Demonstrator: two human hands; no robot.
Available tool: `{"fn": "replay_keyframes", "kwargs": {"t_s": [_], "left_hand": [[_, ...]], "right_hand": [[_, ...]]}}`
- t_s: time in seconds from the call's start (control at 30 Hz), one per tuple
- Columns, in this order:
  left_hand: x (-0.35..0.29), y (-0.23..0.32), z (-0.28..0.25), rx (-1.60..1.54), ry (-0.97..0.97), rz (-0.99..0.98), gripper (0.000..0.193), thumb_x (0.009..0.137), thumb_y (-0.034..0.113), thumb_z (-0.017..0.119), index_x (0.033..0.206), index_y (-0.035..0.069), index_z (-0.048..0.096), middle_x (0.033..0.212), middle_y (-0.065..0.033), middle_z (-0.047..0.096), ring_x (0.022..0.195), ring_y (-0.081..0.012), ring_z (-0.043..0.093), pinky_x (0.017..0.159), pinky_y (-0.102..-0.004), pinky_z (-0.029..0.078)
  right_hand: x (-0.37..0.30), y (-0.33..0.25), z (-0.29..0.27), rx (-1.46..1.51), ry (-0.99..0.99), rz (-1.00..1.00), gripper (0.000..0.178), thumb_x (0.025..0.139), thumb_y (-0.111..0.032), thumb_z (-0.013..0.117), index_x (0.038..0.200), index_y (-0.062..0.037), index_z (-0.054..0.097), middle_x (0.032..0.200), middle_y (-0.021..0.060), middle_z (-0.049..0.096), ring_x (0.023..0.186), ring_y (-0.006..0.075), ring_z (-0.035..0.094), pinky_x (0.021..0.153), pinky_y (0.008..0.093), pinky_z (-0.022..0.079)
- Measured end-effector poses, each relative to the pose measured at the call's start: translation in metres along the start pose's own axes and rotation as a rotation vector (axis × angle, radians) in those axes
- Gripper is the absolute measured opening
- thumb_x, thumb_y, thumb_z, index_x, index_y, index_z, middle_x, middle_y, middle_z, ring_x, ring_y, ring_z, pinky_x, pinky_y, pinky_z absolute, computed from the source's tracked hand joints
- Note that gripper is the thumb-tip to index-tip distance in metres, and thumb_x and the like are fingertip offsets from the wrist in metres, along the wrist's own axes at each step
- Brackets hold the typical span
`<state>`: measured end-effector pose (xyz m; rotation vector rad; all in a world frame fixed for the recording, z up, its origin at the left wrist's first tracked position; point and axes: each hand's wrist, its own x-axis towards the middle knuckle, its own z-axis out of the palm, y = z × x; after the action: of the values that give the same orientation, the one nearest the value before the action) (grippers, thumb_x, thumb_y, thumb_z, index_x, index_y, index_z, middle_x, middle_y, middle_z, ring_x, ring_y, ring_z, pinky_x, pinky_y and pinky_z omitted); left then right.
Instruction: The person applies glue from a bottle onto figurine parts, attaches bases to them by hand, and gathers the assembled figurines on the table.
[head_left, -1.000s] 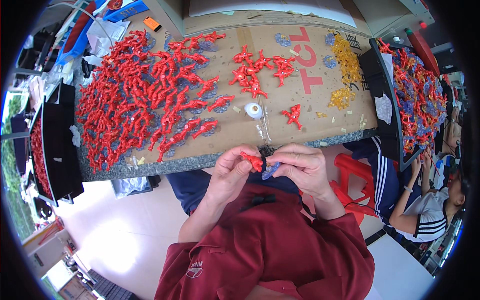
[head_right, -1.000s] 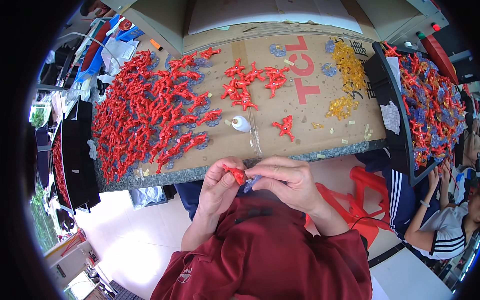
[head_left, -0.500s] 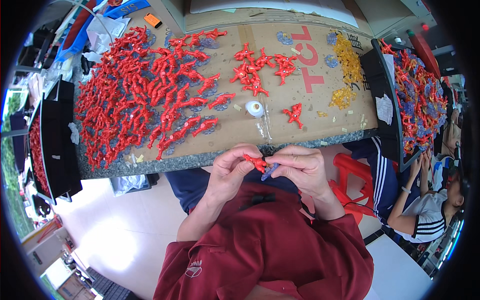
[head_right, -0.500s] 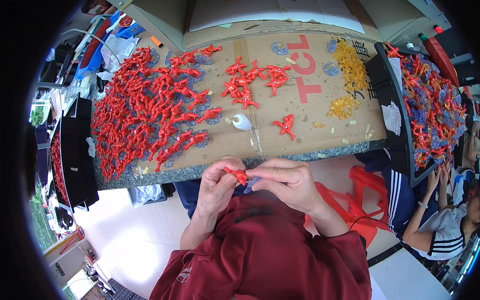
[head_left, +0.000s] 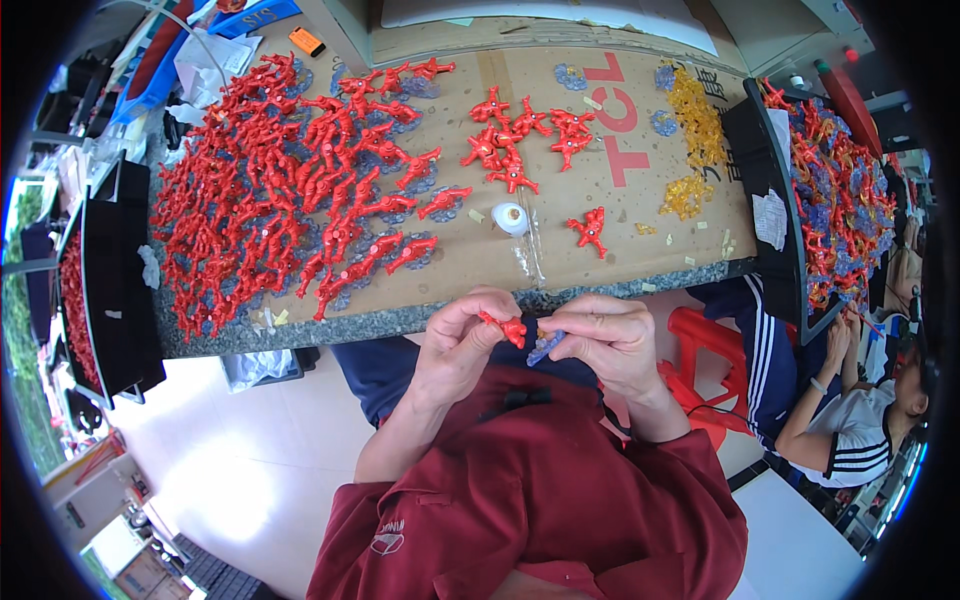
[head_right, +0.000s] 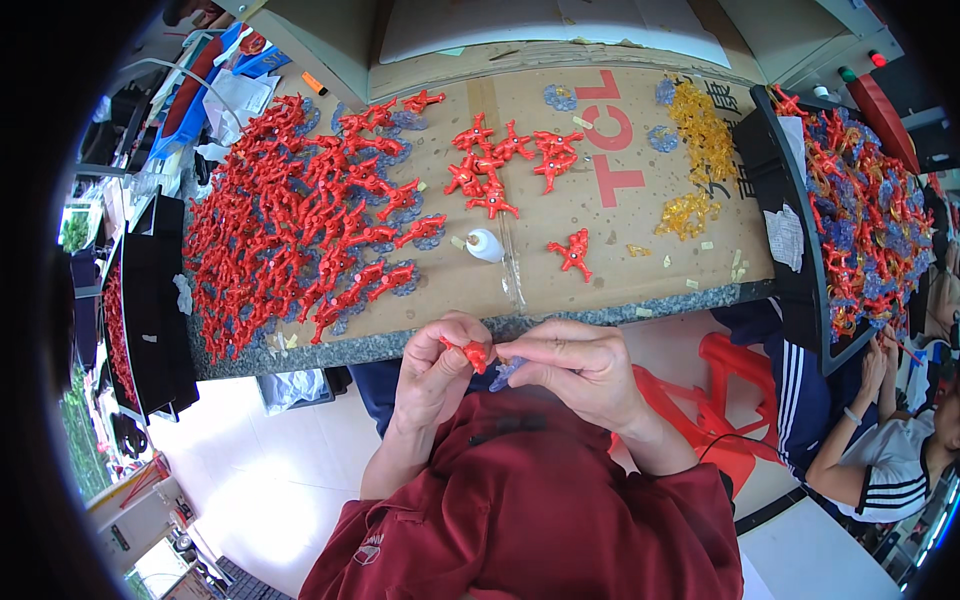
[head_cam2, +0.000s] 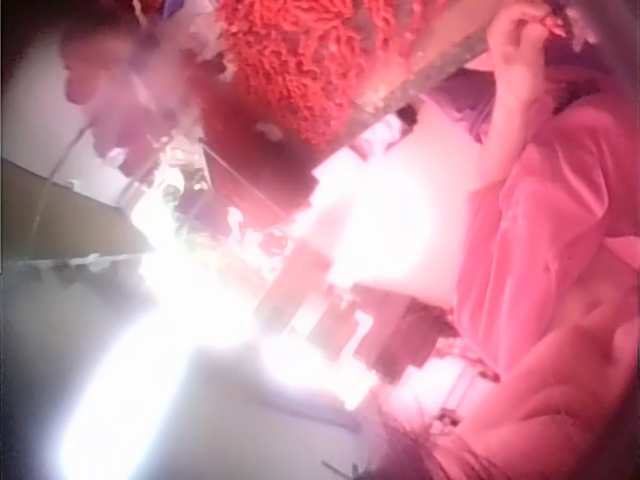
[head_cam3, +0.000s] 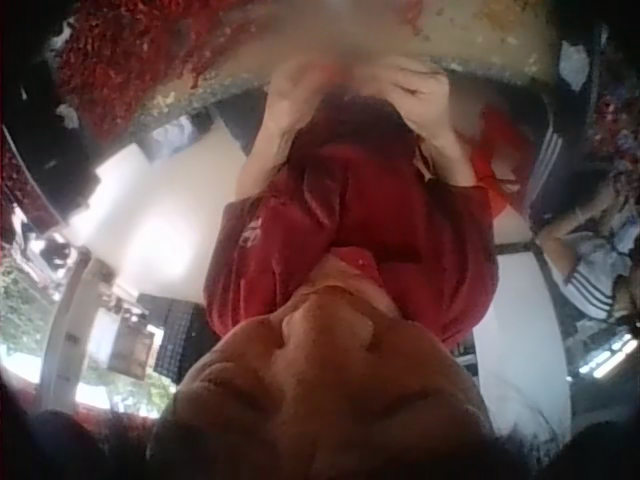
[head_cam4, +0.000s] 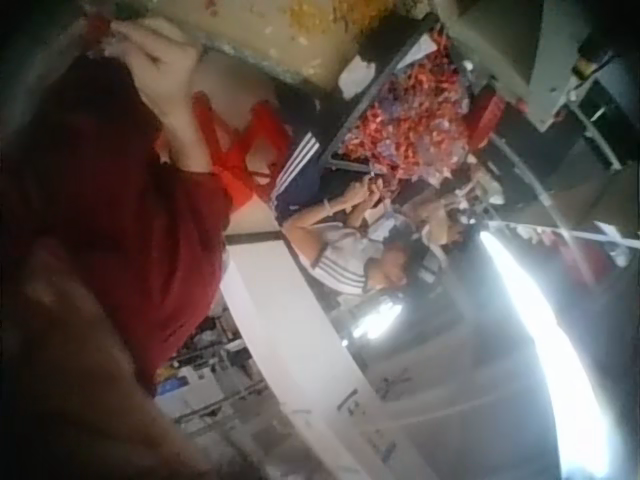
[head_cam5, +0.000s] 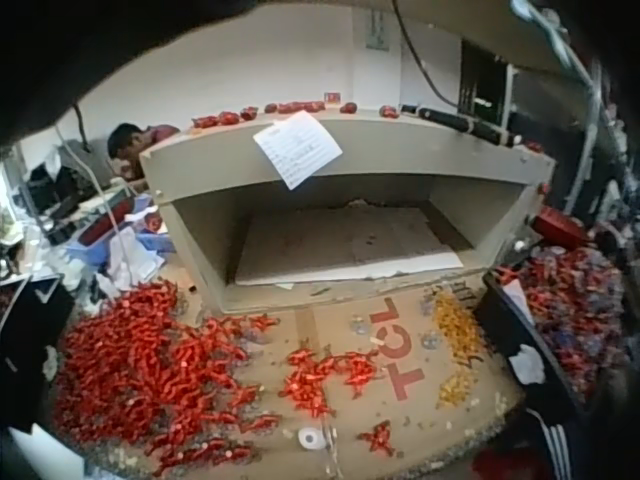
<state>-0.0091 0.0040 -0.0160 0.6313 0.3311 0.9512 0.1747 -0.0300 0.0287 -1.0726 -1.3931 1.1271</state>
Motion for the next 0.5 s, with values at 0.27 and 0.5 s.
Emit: {"fn": "replay_keyframes", "kwargs": {"t_s": [0.27,0.5], "left_hand": [[0.0008,0.0032,0.0044,0.143,0.022,0.021,0.013,0.084,0.002,0.055,0.097,0.001,0.058,0.101,-0.0111,0.052,0.093,-0.0171,0.053,0.083,-0.0305,0.045],[-0.0002,0.0059,0.004,0.428,-0.033,0.104,0.012,0.083,0.0,0.056,0.094,0.001,0.06,0.1,-0.0118,0.054,0.091,-0.0172,0.055,0.081,-0.0292,0.047]], "right_hand": [[0.0001,0.0001,0.002,0.002,-0.015,-0.023,0.028,0.069,0.004,0.068,0.096,-0.0012,0.066,0.083,0.0097,0.064,0.07,0.0162,0.062,0.061,0.0249,0.051],[-0.0011,-0.008,0.0024,-0.108,0.003,0.045,0.029,0.068,0.004,0.068,0.097,0.0001,0.065,0.083,0.0104,0.064,0.07,0.0156,0.063,0.06,0.0246,0.051]]}}
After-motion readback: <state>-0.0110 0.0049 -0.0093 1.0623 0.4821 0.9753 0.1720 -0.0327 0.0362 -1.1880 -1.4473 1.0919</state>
